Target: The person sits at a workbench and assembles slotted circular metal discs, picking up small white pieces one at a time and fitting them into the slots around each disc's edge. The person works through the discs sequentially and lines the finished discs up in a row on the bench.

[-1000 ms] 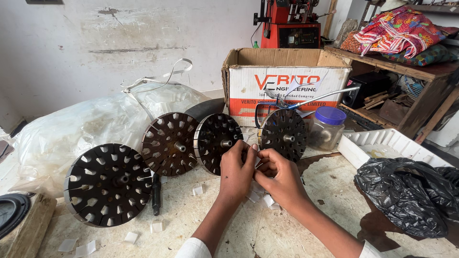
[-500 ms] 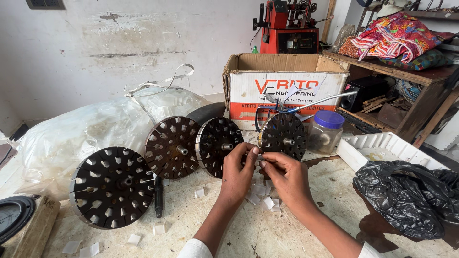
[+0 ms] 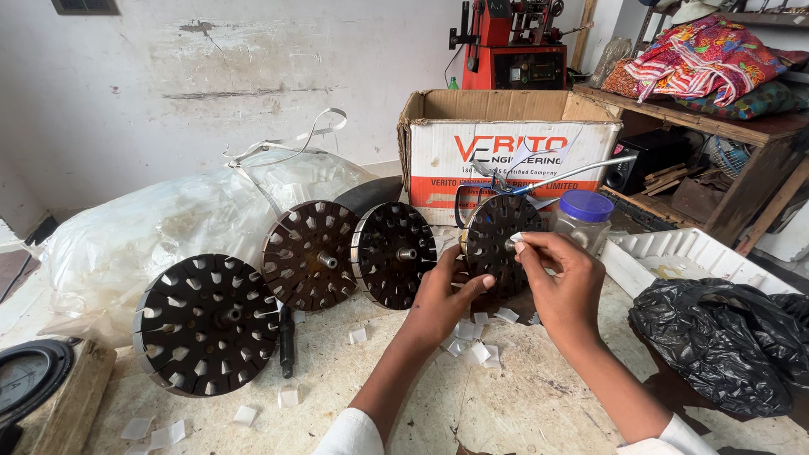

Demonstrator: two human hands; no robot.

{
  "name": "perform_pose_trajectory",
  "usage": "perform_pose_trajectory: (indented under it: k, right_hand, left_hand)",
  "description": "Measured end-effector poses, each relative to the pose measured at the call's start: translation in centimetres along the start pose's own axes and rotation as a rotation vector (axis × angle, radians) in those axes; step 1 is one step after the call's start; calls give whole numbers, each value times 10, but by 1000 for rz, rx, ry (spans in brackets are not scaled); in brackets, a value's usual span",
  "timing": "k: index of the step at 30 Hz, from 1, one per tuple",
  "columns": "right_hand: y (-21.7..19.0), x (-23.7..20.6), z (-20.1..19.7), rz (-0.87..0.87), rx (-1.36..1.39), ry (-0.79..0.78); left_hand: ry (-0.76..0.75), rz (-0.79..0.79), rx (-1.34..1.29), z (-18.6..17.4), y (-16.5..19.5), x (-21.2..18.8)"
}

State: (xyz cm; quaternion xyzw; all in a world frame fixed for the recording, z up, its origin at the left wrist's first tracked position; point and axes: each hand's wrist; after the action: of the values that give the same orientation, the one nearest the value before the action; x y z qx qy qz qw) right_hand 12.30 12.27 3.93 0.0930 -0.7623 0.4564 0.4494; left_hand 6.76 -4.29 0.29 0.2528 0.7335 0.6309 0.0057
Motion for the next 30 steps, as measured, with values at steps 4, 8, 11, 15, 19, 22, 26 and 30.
perform_pose_trajectory:
  k: [4, 8, 11, 15, 19, 22, 26, 30]
  right_hand:
    - [5, -1, 2, -3, -55, -38]
    - [3, -4, 5, -85, -100, -81]
    - [-3, -5, 7, -101, -114, -116]
    - [-16, -10, 9, -242, -178, -178]
    - [-28, -13, 13, -305, -138, -209]
    - [-30, 1, 20, -254, -142, -211]
    - [-25, 30, 28, -194, -143, -293]
    - [-23, 55, 25, -147, -170, -380]
  left_hand:
    - [26, 63, -37, -2, 2, 2]
    - [53, 145, 116, -2, 5, -3]
    - [149, 152, 71, -4, 8, -7]
    - [335, 183, -29, -5, 12, -10]
    - [375, 345, -56, -4, 11, -10]
    - [351, 408, -1, -2, 10, -3]
    - [206, 176, 61, -1, 10, -3]
    - [204, 275, 39, -3, 15, -8]
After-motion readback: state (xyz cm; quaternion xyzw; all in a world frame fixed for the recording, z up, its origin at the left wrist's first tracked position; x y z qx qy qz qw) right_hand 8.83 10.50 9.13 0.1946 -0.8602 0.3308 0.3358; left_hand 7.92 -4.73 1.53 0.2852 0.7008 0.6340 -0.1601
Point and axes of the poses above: each hand's wrist, its own x-axis towards the middle knuckle, its own z-axis out of the palm, y = z × x, and after that the axes turned 2 degrees about x, right-handed
